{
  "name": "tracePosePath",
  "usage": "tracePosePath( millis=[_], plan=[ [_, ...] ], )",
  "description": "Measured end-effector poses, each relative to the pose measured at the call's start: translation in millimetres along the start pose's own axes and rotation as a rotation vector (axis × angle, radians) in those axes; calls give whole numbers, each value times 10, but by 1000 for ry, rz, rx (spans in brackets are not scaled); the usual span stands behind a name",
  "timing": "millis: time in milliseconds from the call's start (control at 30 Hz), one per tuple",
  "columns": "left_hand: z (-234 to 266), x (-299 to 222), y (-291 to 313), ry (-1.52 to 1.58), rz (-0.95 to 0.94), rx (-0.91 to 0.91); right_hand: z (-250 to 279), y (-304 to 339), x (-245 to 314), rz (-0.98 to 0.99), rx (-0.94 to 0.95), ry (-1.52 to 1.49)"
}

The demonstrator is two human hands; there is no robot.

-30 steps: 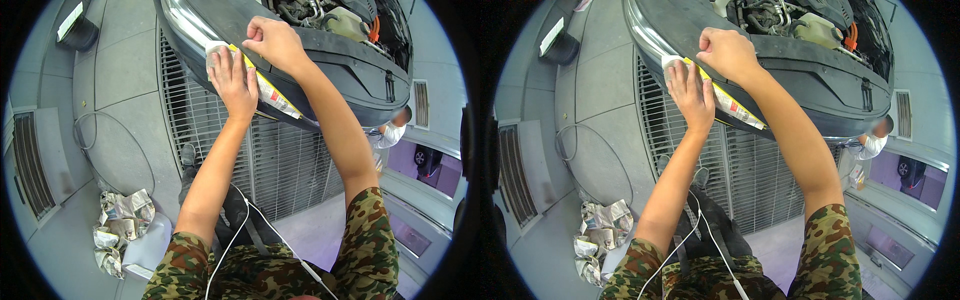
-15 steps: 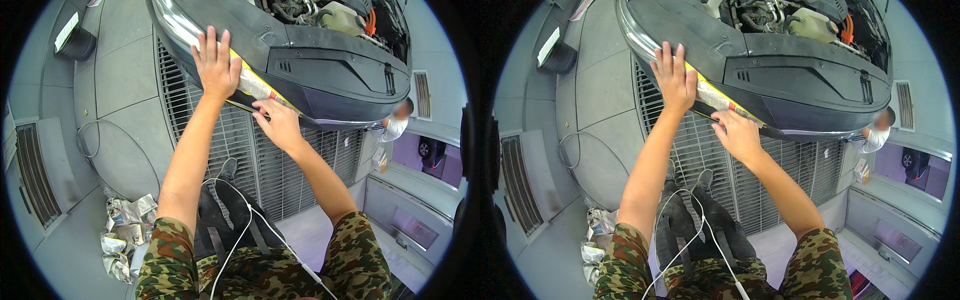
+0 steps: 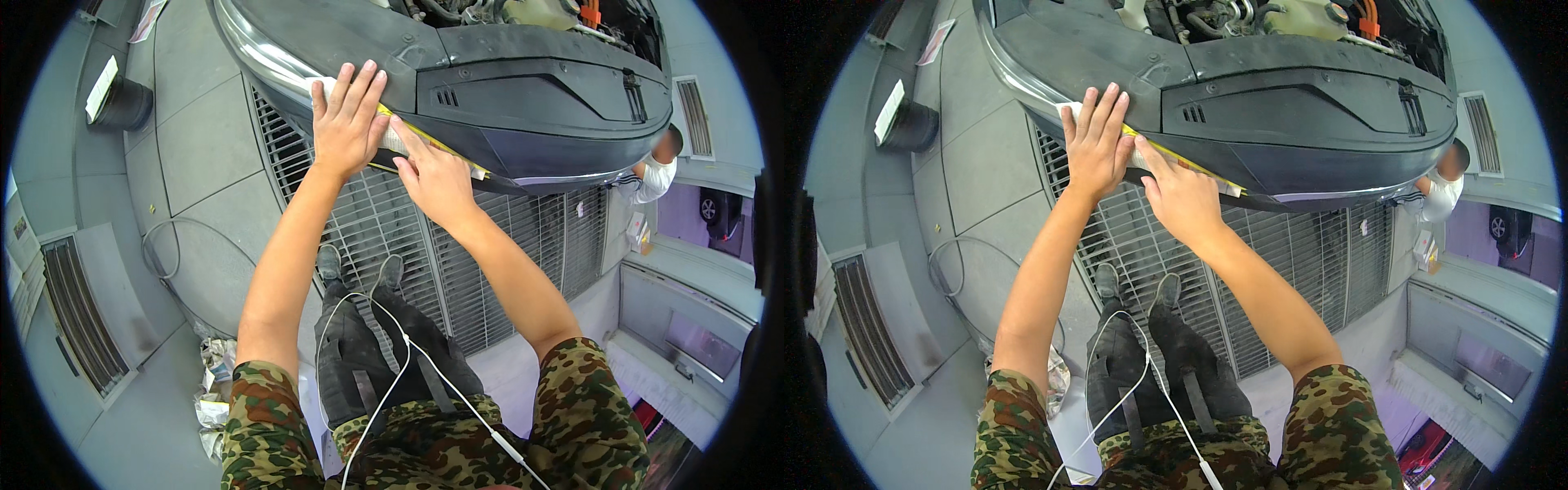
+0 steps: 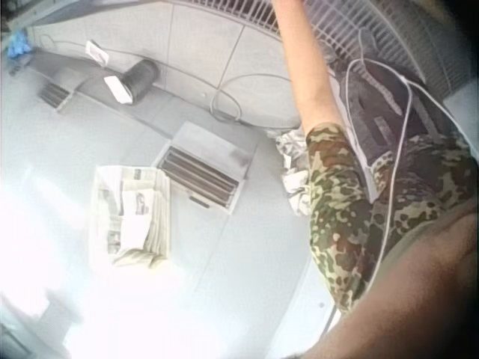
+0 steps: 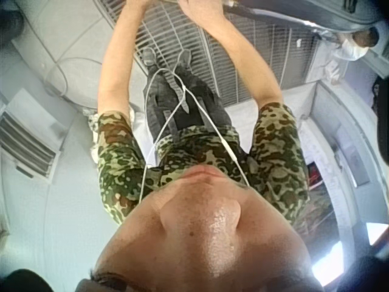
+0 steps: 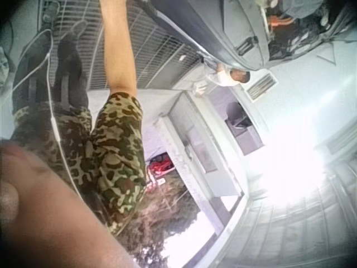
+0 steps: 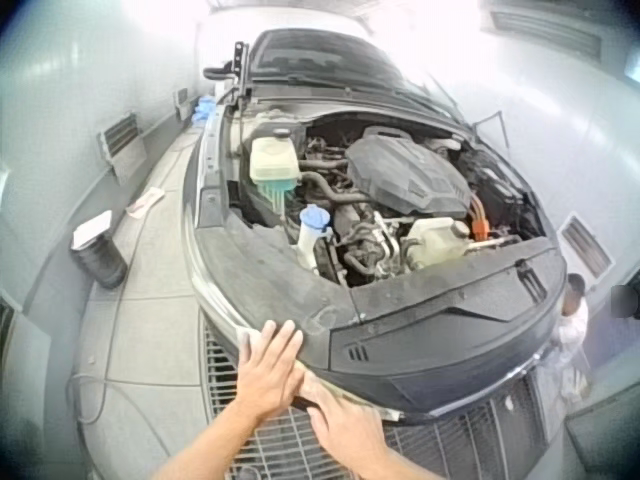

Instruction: The person applies newspaper and yellow masking tape to the front bumper of a car, smoothing and pressing the tape along the bumper edges and contours. The person then moves to the wheel arch and continues applying newspaper and tape to mask the area.

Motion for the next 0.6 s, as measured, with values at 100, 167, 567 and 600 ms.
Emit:
tracePosePath(
  millis=[100, 167, 567, 600],
  plan=[
    [0, -9, -26, 10, 36, 24, -20, 57, -134, -125, 30, -96],
    [13, -14, -68, 8, 62, 57, 79, 103, -188, -158, -12, -141],
    [774, -127, 475, -25, 88, 150, 579, 2229, -859, -766, -192, -595],
    [852, -121, 737, 107, 166, 228, 622, 2541, -912, -807, -221, -664]
  ],
)
Point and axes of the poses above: each hand's wrist, its own y-axis away from the middle knuckle, its own z-axis out of the back of the hand, x = y × z, the point moved 10 cm from there along -y, towards the middle knuckle, and after that the axes turned 13 degrees about -y, right-handed, at the moved point
